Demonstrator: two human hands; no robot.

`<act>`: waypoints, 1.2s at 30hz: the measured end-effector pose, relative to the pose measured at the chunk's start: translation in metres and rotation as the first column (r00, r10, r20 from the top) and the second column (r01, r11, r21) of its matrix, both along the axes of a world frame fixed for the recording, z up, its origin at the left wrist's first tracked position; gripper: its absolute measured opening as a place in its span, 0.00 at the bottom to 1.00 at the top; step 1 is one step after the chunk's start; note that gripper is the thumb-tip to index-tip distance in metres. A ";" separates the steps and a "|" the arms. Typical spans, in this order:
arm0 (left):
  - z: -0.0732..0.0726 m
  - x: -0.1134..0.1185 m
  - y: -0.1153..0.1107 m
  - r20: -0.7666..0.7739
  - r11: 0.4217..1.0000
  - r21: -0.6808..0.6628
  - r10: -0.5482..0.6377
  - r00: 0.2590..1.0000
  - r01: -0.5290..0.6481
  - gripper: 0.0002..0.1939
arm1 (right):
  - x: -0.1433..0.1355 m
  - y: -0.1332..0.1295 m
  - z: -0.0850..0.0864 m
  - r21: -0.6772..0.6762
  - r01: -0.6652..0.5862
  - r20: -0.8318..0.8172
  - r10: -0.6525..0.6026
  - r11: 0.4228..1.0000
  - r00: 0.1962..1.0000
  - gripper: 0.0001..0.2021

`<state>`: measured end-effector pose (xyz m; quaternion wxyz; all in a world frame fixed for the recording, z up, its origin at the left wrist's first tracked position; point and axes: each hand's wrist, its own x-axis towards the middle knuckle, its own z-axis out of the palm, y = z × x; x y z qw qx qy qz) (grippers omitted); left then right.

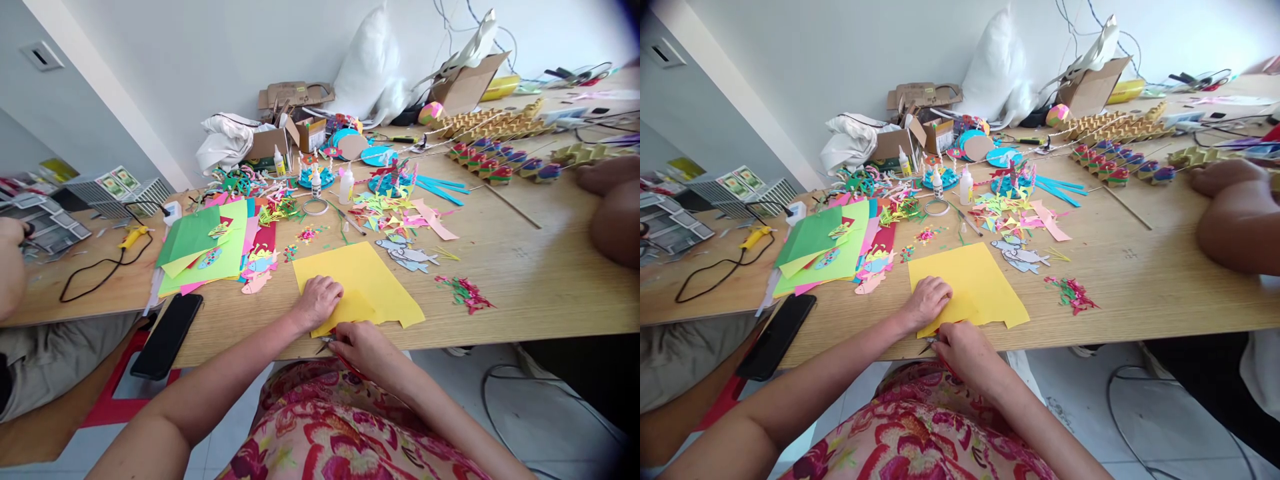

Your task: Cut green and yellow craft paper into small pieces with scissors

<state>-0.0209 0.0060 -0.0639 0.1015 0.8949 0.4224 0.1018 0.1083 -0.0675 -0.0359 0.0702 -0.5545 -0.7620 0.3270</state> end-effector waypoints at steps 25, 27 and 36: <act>0.037 -0.015 0.015 0.076 0.996 -0.089 0.032 0.997 -0.025 0.14 | 0.107 0.000 0.038 0.175 0.263 0.083 -0.280 0.949 0.956 0.13; 0.036 -0.013 0.014 0.025 0.995 -0.102 0.015 1.000 -0.013 0.17 | 0.113 0.002 0.035 0.186 0.268 0.107 -0.291 0.945 0.951 0.13; 0.032 0.000 0.001 -0.055 0.983 -0.161 -0.096 0.994 0.087 0.36 | 0.123 0.023 0.009 0.209 0.296 0.282 -0.348 0.932 0.894 0.09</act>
